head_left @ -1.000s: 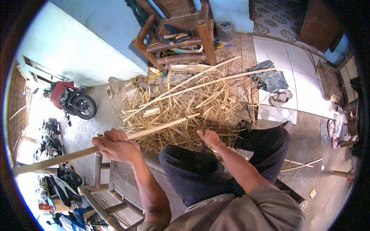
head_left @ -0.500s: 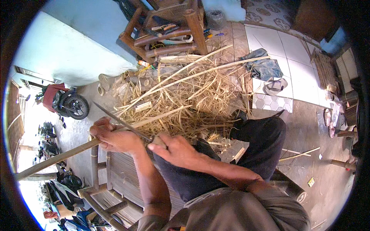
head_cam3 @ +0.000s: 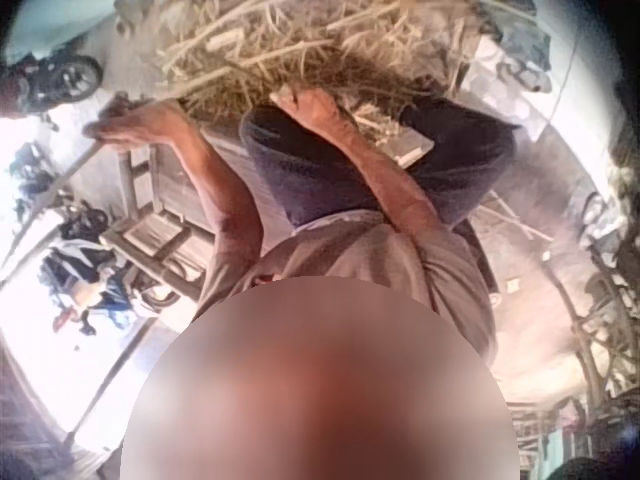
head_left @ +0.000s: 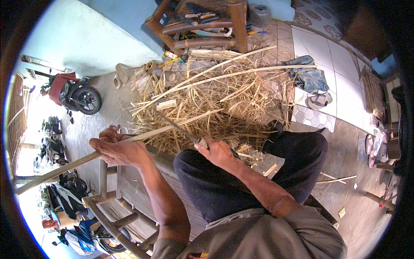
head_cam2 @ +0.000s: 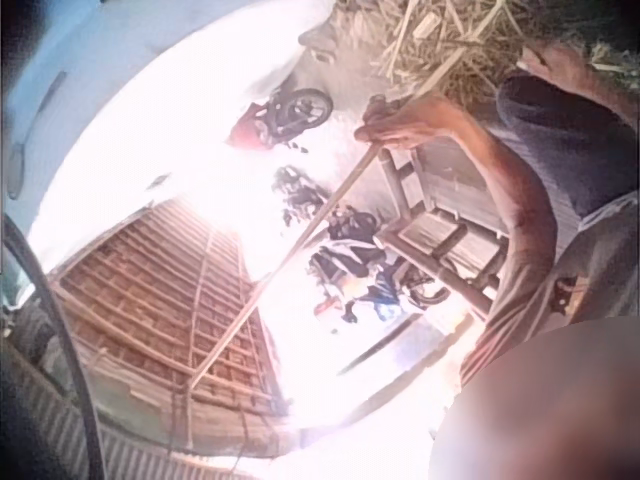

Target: The person sits on the floor and uses a knife to shave thin strips from a bamboo rod. They repeatedly draw the knife along the rod to produce fine shavings, then occasionally place the rod on a bamboo frame and inspect the surface.

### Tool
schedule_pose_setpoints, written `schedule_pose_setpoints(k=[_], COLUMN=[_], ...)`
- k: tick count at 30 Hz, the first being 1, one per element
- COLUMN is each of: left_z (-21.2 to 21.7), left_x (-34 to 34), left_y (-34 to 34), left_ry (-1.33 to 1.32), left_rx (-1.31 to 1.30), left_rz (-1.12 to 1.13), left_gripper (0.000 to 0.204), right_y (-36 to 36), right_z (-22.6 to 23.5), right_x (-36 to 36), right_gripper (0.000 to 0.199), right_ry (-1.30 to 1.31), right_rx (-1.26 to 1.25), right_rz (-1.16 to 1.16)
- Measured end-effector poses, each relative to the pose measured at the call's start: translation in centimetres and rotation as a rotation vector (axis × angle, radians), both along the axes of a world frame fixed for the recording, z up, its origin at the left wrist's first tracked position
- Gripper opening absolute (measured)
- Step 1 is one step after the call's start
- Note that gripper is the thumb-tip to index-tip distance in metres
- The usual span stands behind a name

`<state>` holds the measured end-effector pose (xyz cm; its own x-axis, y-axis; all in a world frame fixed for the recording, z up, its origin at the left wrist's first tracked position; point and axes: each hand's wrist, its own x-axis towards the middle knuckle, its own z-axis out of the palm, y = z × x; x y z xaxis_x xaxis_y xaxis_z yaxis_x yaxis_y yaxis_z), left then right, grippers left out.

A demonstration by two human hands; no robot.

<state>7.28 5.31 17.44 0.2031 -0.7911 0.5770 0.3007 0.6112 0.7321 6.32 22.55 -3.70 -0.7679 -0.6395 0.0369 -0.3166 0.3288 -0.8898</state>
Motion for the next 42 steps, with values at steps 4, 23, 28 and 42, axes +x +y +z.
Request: schedule_pose_setpoints(k=[4,23,28,42], left_z=[-0.2,-6.6,-6.9,-5.2], left_x=[1.0,-5.5,-6.3,-6.2], left_y=[-1.4,0.1,0.3,-0.3], left_ry=[0.003,-0.327,-0.201,-0.203], left_rx=[0.068,-0.054,-0.09,0.095], left_rz=[-0.002,-0.08,-0.317,-0.361], left_gripper=[0.047,0.04,0.044,0.052], right_y=[-1.1,-0.2,-2.2,-1.2], right_z=[-3.9,1.0,-0.8,-15.7], right_x=[0.0,-5.4,-6.0,-6.8], right_gripper=[0.05,0.042,0.04,0.039], right_ry=[0.052,0.021,0.143,0.304], right_rx=[-0.001,-0.24,-0.131,-0.018], right_rz=[-0.02,0.076,0.104,-0.145])
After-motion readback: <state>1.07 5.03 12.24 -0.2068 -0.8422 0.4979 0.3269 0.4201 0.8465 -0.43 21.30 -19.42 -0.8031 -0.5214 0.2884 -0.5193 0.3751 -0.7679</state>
